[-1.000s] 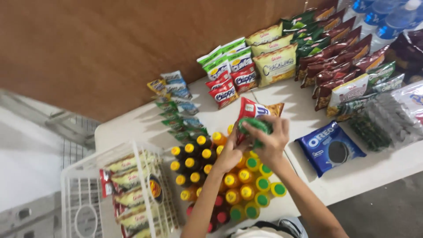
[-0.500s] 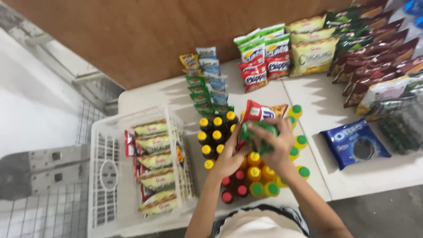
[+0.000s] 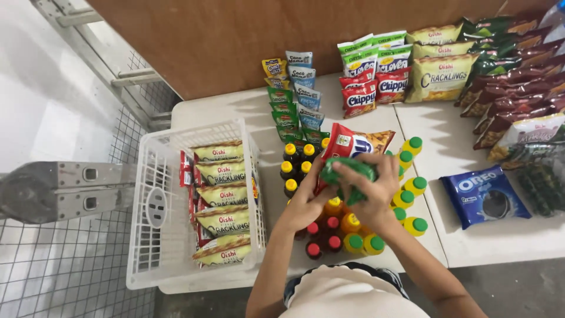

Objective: Sorting and placing snacks and bottled drinks into a plastic crate from a table.

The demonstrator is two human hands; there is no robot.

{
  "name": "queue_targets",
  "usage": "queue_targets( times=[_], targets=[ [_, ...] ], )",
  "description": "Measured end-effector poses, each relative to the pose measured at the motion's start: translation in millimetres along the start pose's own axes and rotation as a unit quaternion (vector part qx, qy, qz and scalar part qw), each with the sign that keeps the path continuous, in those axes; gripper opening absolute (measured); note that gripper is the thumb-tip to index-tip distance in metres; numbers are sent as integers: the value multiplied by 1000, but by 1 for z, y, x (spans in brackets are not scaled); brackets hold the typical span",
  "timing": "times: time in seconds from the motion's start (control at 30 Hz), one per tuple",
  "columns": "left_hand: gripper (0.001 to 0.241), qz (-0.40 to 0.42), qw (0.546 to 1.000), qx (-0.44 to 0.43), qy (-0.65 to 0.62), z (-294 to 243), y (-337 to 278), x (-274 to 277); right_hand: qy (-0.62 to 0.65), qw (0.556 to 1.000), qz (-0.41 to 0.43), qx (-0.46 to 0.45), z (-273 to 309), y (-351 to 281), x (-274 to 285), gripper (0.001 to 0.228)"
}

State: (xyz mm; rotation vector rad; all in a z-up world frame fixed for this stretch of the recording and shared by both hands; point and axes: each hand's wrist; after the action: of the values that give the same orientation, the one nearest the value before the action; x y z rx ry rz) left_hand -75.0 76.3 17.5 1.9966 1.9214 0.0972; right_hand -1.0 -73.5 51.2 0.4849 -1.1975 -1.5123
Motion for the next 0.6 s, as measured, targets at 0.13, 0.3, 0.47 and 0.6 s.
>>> queue_targets(
  times=[0.13, 0.3, 0.47, 0.6],
  targets=[
    [74, -68, 995, 49, -58, -6, -12, -1, 8, 999, -21, -37, -13, 20, -2, 13],
    [84, -146, 980, 80, -110, -21, -8, -10, 38, 994, -4, -101, -9, 22, -9, 20],
    [78, -158, 982, 76, -68, -32, -4, -4, 79, 993, 12, -86, 27, -11, -7, 25],
    [80, -117, 988, 54, -82, -42, 1, -3, 90, 994, -35, -60, 5, 14, -4, 35]
  ],
)
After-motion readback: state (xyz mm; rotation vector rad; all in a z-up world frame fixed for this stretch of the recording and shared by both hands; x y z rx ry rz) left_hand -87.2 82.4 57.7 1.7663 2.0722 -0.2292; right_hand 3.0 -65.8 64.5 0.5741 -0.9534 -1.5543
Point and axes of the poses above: each hand's wrist, its own y-axis towards the middle knuckle, its own x-axis out of the back of the hand, z = x × y, and after that the axes turned 9 degrees about -x, right-handed
